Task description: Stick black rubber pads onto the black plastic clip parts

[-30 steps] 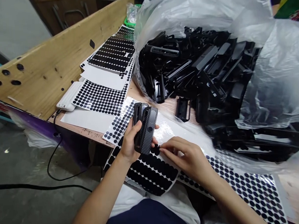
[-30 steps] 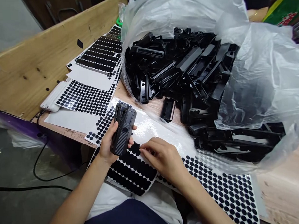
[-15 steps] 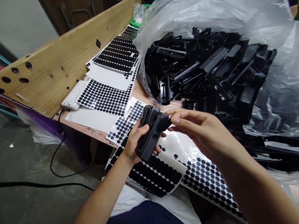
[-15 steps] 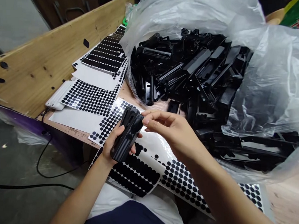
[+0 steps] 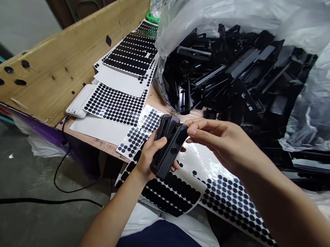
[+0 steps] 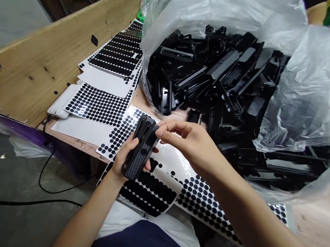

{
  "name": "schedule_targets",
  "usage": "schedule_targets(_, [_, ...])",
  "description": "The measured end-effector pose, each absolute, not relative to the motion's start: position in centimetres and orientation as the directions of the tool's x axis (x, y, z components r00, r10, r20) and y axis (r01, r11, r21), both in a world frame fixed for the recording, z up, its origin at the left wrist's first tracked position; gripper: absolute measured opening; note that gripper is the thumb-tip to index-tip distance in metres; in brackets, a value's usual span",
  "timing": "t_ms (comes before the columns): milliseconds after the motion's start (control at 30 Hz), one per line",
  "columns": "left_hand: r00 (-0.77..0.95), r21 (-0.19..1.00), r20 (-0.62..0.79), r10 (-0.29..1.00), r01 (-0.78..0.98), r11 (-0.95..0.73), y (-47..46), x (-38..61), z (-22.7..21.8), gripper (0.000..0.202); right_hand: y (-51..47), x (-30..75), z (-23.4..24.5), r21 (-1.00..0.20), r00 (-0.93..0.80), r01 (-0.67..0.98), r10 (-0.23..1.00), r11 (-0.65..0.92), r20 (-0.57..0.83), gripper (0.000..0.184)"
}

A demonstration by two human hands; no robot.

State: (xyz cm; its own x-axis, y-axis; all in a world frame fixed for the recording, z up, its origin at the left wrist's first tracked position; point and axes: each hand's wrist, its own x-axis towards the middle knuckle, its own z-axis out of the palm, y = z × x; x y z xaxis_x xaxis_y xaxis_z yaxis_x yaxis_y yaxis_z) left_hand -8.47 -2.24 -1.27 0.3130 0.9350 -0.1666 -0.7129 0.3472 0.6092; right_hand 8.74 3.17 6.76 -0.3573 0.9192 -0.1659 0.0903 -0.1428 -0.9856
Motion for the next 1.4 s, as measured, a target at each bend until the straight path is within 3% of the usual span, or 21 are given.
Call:
schedule_targets(433, [0.300,0.608,-0.184,0.936,-0.713,0.349,-2.6,-8.4,-1.3,0.056,2.7,8.4,7.3,-0.950,-0.313,0.296,0.950,0.100,0.002,0.030])
schedule_targets(700, [0.282,0.625,-0.201,0.938,-0.701,0.345,-2.6,-8.4,-1.1,0.057,2.1,8.3,7.1,-0.887,-0.293,0.384,0.945,0.258,0.147,0.019])
schedule_targets(933, [0.282,0.628,-0.208,0.936,-0.695,0.349,-2.5,-8.5,-1.1,0.058,1.4,8.1,6.8,-0.713,-0.315,0.542,0.894,0.445,0.319,0.010])
schedule_targets(1100, [0.276,0.627,-0.215,0.937,-0.697,0.349,-2.6,-8.5,-1.0,0.054,1.3,8.1,6.0,-0.471,-0.277,0.663,0.776,0.581,0.567,0.016])
schedule_targets(1167, [0.271,0.621,-0.216,0.938,-0.703,0.346,-2.6,-8.5,-1.0,0.052,1.3,8.1,5.8,-0.537,-0.262,0.645,0.817,0.544,0.513,0.037])
schedule_targets(1233, [0.265,0.615,-0.219,0.939,-0.710,0.344,-2.6,-8.4,-1.2,0.052,1.4,8.0,5.8,-0.703,-0.307,0.555,0.895,0.445,0.325,0.055])
schedule_targets(1300, [0.257,0.614,-0.217,0.942,-0.714,0.337,-2.6,-8.4,-1.4,0.053,1.4,7.9,6.0,-0.829,-0.351,0.475,0.928,0.294,0.128,0.057])
schedule_targets(1400, [0.262,0.612,-0.211,0.942,-0.716,0.336,-2.6,-8.5,-1.6,0.051,1.8,7.6,6.4,-0.907,-0.348,0.400,0.937,0.134,-0.016,0.046])
